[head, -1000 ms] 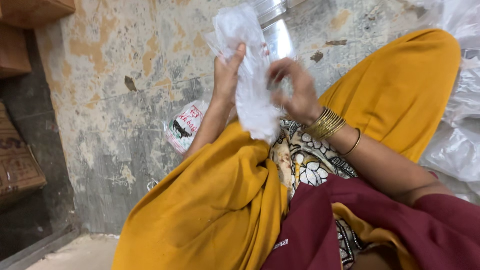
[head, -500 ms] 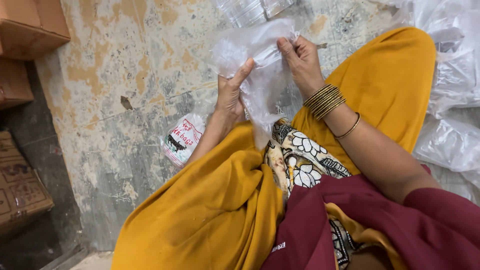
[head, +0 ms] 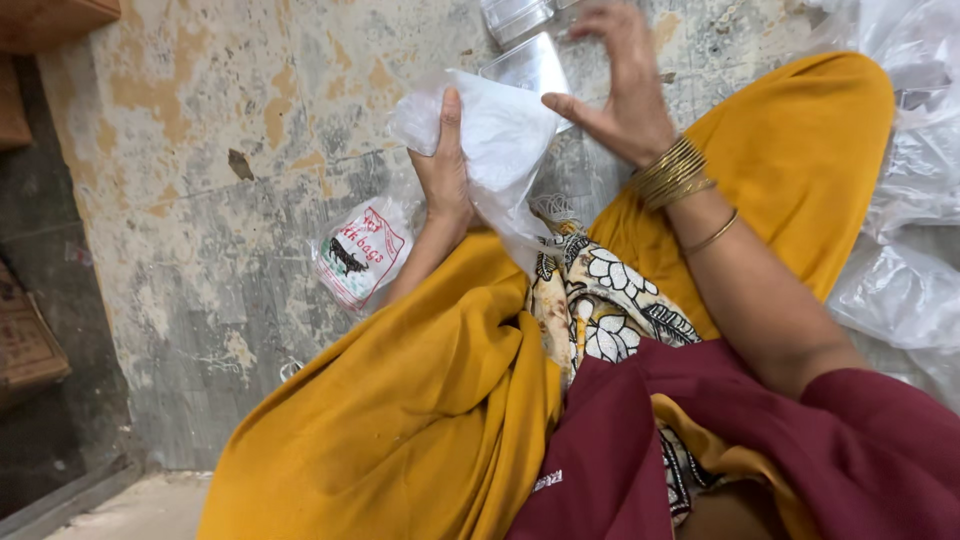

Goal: The person sits on the floor and packs clear plastic containers into plastic bags one at a time, opening each bag, inserting a container, and setting the filled bag aside with a pile of completed bags.

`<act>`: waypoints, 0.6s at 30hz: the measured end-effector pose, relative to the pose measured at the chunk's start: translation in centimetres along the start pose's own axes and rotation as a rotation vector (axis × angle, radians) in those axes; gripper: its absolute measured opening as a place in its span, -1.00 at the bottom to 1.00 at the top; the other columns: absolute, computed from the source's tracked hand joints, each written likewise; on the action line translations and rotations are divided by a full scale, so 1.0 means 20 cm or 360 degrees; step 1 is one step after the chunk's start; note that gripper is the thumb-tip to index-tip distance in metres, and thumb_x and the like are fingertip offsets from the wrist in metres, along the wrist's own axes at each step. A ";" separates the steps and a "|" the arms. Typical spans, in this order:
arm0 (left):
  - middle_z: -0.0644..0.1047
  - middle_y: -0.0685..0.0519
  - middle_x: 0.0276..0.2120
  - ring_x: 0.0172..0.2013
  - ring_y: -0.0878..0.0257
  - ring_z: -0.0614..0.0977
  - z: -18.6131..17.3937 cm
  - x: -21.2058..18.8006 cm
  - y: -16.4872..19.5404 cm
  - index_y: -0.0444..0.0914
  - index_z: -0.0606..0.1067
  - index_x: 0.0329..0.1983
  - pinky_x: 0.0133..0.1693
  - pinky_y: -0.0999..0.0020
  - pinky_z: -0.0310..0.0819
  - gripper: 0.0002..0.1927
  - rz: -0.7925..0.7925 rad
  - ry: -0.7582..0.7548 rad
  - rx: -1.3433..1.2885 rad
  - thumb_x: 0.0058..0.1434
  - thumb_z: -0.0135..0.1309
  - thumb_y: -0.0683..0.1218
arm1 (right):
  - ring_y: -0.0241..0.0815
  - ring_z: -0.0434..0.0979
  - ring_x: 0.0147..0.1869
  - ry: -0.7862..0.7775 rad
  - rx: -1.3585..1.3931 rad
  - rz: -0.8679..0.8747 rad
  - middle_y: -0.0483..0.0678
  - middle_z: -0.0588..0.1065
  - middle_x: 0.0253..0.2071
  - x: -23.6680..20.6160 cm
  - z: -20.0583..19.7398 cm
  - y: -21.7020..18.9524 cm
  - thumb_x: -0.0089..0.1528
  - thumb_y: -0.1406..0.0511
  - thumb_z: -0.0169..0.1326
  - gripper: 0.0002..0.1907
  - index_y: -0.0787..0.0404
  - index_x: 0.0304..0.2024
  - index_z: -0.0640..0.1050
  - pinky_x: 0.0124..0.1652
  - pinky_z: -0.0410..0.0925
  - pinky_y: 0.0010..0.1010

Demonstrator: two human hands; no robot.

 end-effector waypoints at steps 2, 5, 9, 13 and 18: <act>0.55 0.05 -0.03 -0.04 0.29 0.55 0.02 -0.02 0.01 -0.34 0.49 0.07 0.05 0.36 0.45 -0.60 0.0016 -0.0053 0.0015 0.30 0.25 -0.01 | 0.14 0.27 0.47 -0.0116 -0.0073 -0.0133 0.15 0.24 0.36 0.05 0.00 0.06 0.22 0.00 0.36 -0.25 0.15 0.29 0.34 0.42 0.31 -0.03; 0.56 0.04 -0.03 -0.03 0.26 0.57 0.04 -0.03 0.02 -0.34 0.49 0.08 0.07 0.35 0.46 -0.58 0.0069 -0.0165 0.0039 0.25 0.30 -0.05 | 0.35 0.10 0.44 -0.0385 -0.0333 -0.0273 0.33 0.11 0.38 0.09 0.10 0.11 -0.08 -0.02 0.51 0.09 0.17 0.35 0.27 0.31 0.16 0.16; 0.56 0.03 -0.04 -0.05 0.25 0.57 0.00 -0.03 -0.01 -0.35 0.47 0.10 0.04 0.32 0.48 -0.59 -0.0136 -0.0185 -0.0071 0.29 0.29 -0.07 | 0.34 0.12 0.52 -0.0569 -0.0606 -0.0398 0.27 0.11 0.48 0.10 0.18 0.15 -0.08 0.05 0.54 0.23 0.11 0.50 0.15 0.40 0.18 0.11; 0.57 0.08 -0.02 -0.05 0.29 0.59 -0.05 0.00 -0.06 -0.29 0.46 0.13 0.02 0.35 0.50 -0.57 -0.0077 -0.0237 -0.0210 0.24 0.29 -0.12 | 0.25 0.23 0.51 -0.0651 -0.0087 -0.0155 0.23 0.16 0.39 0.12 0.07 0.20 0.07 0.04 0.45 0.09 0.05 0.50 0.14 0.47 0.29 -0.01; 0.59 0.06 -0.10 -0.12 0.29 0.59 -0.06 0.03 -0.10 -0.36 0.51 0.05 -0.01 0.37 0.49 -0.74 -0.0004 -0.0165 -0.0004 0.33 0.22 -0.21 | 0.29 0.23 0.51 -0.0416 -0.0139 -0.0147 0.28 0.21 0.36 0.17 -0.10 0.17 0.27 -0.04 0.39 0.10 0.22 0.54 -0.01 0.44 0.25 0.09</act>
Point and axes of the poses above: each hand's wrist, its own x-axis towards the middle knuckle, its own z-axis out of the palm, y = z × x, the point moved 3 cm from there along x, towards the middle knuckle
